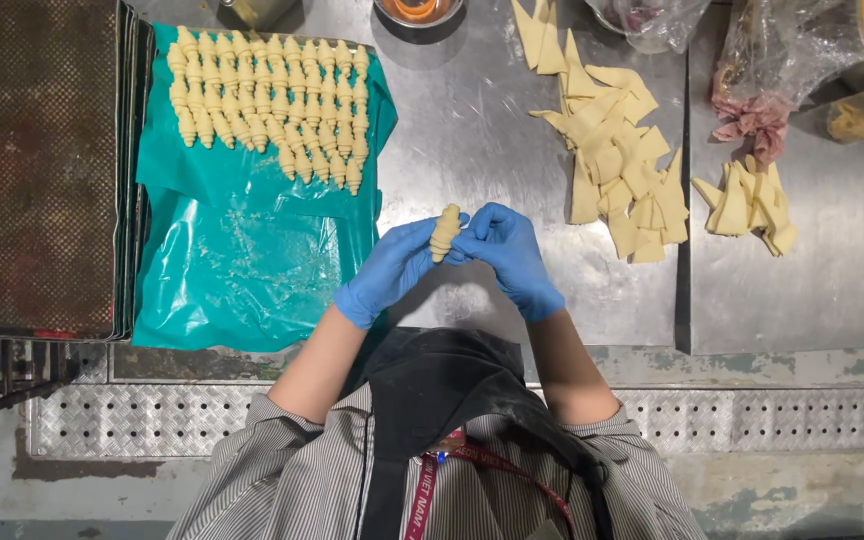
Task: The recorder is rolling pre-cut dough triangles into croissant shapes and placing them on a tray.
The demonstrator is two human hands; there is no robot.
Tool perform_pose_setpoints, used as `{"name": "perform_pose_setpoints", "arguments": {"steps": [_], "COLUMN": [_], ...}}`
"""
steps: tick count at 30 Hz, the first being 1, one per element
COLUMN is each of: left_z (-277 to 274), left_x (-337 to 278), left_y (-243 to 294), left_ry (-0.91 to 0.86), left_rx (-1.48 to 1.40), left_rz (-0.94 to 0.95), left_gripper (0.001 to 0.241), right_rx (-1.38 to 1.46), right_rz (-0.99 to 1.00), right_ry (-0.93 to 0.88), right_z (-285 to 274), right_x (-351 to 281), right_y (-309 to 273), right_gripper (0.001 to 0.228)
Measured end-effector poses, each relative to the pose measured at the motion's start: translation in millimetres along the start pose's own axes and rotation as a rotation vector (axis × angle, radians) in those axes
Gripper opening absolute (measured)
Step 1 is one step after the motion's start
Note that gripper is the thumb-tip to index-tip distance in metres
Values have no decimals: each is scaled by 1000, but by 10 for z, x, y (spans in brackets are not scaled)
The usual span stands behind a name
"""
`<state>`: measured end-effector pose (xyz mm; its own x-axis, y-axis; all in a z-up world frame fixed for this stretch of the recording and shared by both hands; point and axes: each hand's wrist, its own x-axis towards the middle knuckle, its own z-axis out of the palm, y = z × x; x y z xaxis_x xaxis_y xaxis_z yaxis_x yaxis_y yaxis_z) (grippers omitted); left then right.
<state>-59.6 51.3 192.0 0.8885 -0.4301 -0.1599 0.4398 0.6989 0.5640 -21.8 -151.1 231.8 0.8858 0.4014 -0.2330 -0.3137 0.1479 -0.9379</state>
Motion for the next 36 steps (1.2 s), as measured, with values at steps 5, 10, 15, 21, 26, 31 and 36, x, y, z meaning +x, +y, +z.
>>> {"name": "perform_pose_setpoints", "arguments": {"steps": [5, 10, 15, 21, 26, 31, 36], "left_z": [-320, -1749, -3949, -3413, -1833, -1476, -1471], "left_x": [36, 260, 271, 408, 603, 623, 628], "left_y": [40, 268, 326, 265, -334, -1737, -1918], "left_ry": [9, 448, 1152, 1448, 1102, 548, 304], "left_rx": [198, 1, 702, 1552, 1693, 1382, 1635], "left_rz": [159, 313, 666, 578, 755, 548, 413], "left_gripper": [44, 39, 47, 56, 39, 15, 24], "right_rx": [17, -353, -190, -183, -427, -1048, -1414], "right_rz": [17, -61, 32, 85, -114, -383, -300], "right_ry": [23, 235, 263, 311, 596, 902, 881], "right_z": [124, -196, -386, -770, -1578, -2601, -2922], "right_x": [314, 445, 286, 164, 437, 1038, 1646], "right_y": [175, 831, 1114, 1436, 1478, 1242, 782], "right_gripper": [26, 28, 19, 23, 10, 16, 36]}}
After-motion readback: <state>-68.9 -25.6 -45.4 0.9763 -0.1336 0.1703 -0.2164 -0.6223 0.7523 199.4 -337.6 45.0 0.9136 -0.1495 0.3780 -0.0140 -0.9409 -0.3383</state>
